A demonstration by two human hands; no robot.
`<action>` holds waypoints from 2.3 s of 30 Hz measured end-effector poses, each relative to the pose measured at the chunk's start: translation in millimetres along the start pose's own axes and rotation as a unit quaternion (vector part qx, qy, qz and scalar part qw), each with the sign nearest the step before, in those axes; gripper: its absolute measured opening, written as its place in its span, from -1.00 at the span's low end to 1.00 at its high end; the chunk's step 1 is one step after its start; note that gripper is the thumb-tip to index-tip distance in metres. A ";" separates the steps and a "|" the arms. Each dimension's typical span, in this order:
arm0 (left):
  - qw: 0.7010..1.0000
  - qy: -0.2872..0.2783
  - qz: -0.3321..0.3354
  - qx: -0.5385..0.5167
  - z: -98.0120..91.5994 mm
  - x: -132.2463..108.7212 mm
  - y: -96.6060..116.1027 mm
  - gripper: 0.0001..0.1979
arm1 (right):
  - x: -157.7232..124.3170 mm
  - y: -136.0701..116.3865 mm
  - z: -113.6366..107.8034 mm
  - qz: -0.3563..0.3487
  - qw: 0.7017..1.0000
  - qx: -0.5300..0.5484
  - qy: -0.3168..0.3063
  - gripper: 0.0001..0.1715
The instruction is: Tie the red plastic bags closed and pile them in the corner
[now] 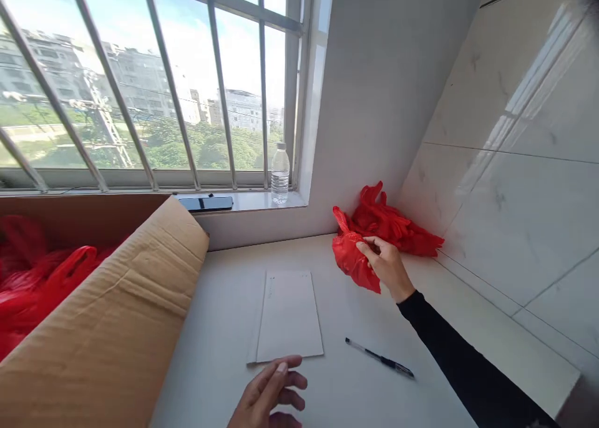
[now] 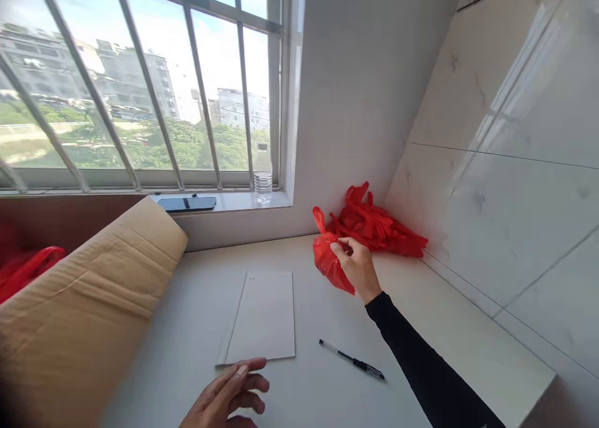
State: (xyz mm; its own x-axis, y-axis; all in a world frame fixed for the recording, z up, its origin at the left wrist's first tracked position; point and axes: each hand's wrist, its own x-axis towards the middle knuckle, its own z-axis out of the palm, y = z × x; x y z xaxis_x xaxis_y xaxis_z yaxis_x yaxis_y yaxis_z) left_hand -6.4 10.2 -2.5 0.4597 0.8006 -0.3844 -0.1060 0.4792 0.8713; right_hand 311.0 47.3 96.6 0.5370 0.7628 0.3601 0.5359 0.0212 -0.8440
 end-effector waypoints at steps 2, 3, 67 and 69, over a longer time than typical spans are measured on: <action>0.996 -0.004 -0.037 -0.080 17.6 15.0 -3.3 -0.29 | -37.5 -21.3 15.2 0.007 0.996 0.058 -0.072 -0.42; 0.992 -0.003 -0.044 -0.120 22.0 20.2 -2.3 -0.28 | -56.2 -28.6 23.3 0.020 0.987 0.099 -0.122 -0.40; 0.978 0.034 0.198 0.050 -0.7 13.6 -3.2 -0.82 | -166.6 15.6 99.0 0.123 0.869 0.338 -0.340 -0.77; 0.976 0.063 0.209 0.025 -2.3 13.6 -3.2 -0.83 | -165.7 14.5 98.9 0.124 0.862 0.346 -0.349 -0.76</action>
State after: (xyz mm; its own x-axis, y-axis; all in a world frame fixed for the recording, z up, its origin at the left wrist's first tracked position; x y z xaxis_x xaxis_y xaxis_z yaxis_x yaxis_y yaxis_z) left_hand -1.8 20.4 -11.3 0.2726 0.9618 -0.0249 -0.2164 0.0866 0.9725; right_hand 165.3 -14.8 -14.6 -0.0731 0.9972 0.0123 -0.1851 -0.0015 -0.9827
